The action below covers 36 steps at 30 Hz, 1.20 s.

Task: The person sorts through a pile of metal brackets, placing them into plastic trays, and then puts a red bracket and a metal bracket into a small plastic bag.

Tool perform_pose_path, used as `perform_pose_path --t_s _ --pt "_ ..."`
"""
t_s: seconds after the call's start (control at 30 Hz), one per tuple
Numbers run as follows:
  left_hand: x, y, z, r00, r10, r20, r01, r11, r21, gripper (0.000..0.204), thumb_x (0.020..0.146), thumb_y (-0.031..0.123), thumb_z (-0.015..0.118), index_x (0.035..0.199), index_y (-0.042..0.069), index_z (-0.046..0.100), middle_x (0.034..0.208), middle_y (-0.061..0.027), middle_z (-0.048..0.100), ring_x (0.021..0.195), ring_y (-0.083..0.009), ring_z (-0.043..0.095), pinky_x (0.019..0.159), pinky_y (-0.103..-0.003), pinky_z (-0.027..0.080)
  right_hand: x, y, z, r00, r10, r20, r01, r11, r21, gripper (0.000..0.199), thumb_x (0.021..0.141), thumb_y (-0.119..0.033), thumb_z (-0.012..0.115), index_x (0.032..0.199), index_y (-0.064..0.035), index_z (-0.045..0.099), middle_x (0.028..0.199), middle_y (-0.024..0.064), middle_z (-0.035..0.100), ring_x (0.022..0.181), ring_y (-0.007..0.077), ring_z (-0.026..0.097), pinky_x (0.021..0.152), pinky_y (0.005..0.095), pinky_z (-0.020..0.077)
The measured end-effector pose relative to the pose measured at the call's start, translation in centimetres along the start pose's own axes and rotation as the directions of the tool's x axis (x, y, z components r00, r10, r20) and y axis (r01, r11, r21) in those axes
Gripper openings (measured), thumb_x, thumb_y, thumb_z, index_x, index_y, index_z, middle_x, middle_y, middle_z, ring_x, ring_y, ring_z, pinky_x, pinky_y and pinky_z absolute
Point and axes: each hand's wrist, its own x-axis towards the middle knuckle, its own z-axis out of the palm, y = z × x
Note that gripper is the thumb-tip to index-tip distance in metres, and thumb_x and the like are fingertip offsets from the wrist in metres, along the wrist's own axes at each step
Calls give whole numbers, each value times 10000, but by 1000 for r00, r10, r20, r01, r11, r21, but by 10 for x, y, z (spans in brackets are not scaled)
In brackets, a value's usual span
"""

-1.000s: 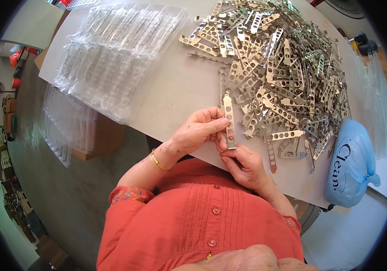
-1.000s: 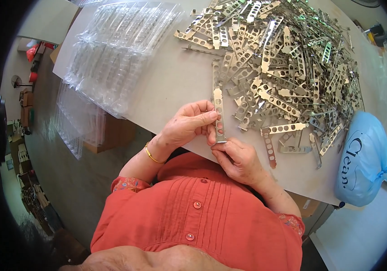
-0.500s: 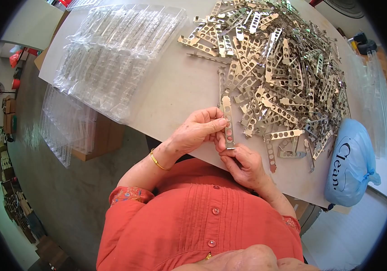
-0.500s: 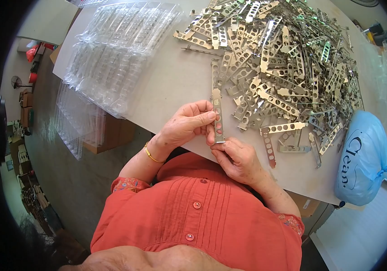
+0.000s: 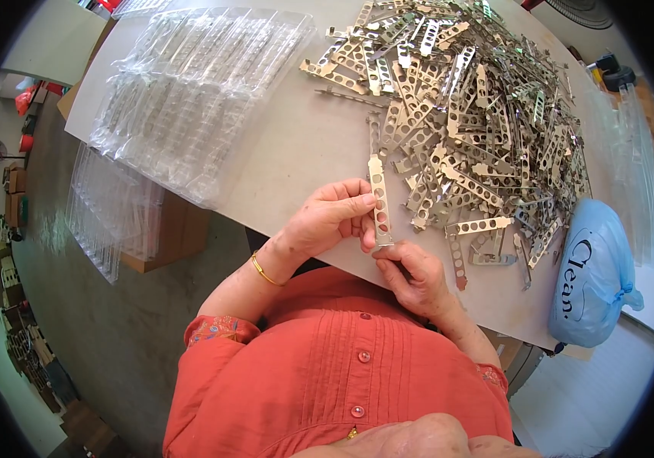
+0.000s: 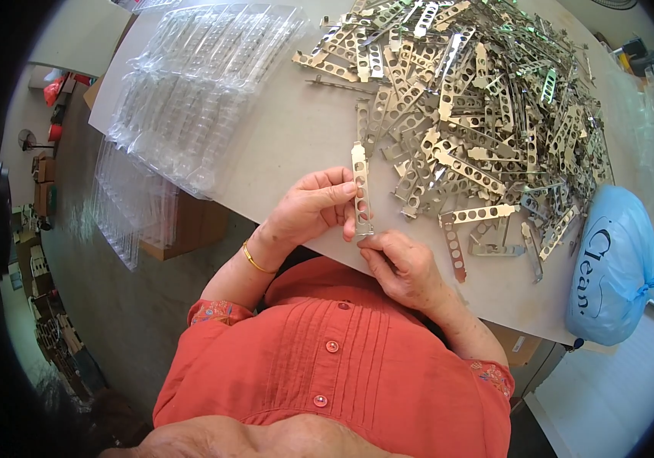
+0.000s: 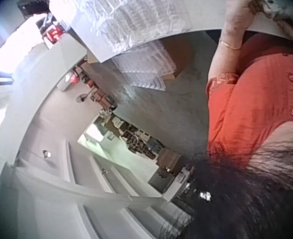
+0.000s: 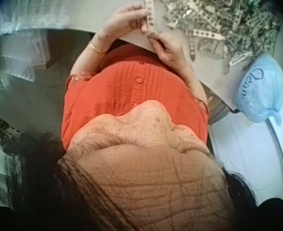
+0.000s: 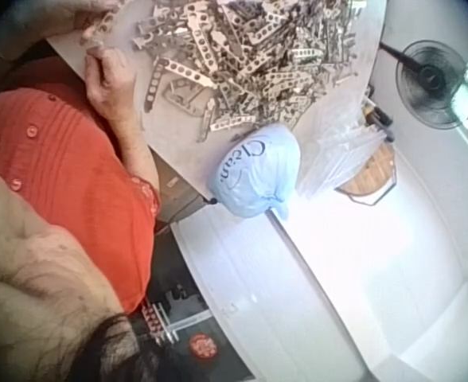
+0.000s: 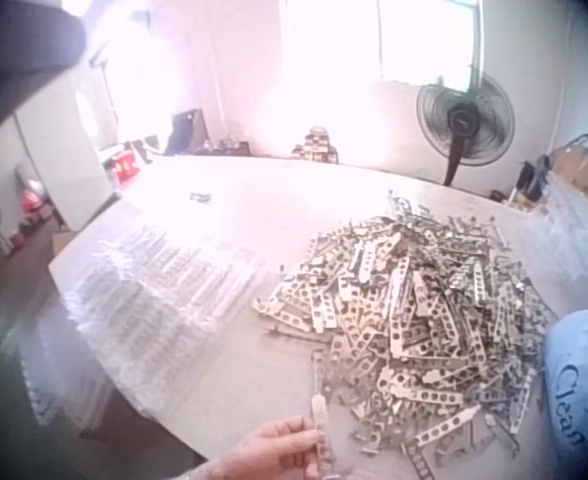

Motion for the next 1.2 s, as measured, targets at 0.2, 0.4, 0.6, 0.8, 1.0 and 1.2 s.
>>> perform_pose_path --t_s 0.2,0.4,0.6,0.8,1.0,1.2 --pt "0 1 -4 998 -13 53 15 999 -42 166 1046 172 500 1082 26 573 938 -125 677 664 -191 677 650 -323 560 -1 -2 0 999 35 -26 -35 999 12 131 854 17 701 974 -23 668 825 115 657 698 231 648 614 310 502" --pt "-1 1 -2 999 -6 54 8 999 -35 164 1045 161 493 1061 19 572 927 -126 675 661 -197 686 629 -328 572 -9 2 2 980 190 -54 -178 969 171 104 943 -44 646 1045 -22 641 821 74 665 694 145 634 624 273 505" --pt "-14 -3 17 1000 25 -5 -20 907 421 166 1031 193 564 1008 31 593 890 -28 649 713 -80 600 679 -242 509 -10 7 -2 969 243 -45 -216 921 324 122 999 -92 591 1096 -18 598 832 43 668 701 97 629 639 245 520" --pt "-21 -1 44 984 165 65 -158 656 738 146 1003 164 599 1021 20 601 838 -50 640 710 -115 593 653 -272 487 -5 5 0 987 159 -7 -144 915 377 78 970 -33 614 1039 -4 594 841 39 644 732 107 656 653 249 527" --pt "-14 8 48 924 339 179 -282 286 916 95 956 78 627 997 -8 624 840 -124 652 740 -205 631 674 -329 502 -8 6 -5 987 159 -21 -140 918 371 49 957 -16 625 983 5 589 876 49 639 750 109 665 664 238 531" --pt "18 33 43 774 610 169 -121 -119 986 66 911 62 635 900 -2 627 811 -149 652 732 -305 624 665 -380 490 -9 5 -3 981 189 -35 -161 908 387 48 957 -12 621 958 15 582 855 62 648 738 103 673 637 231 530"
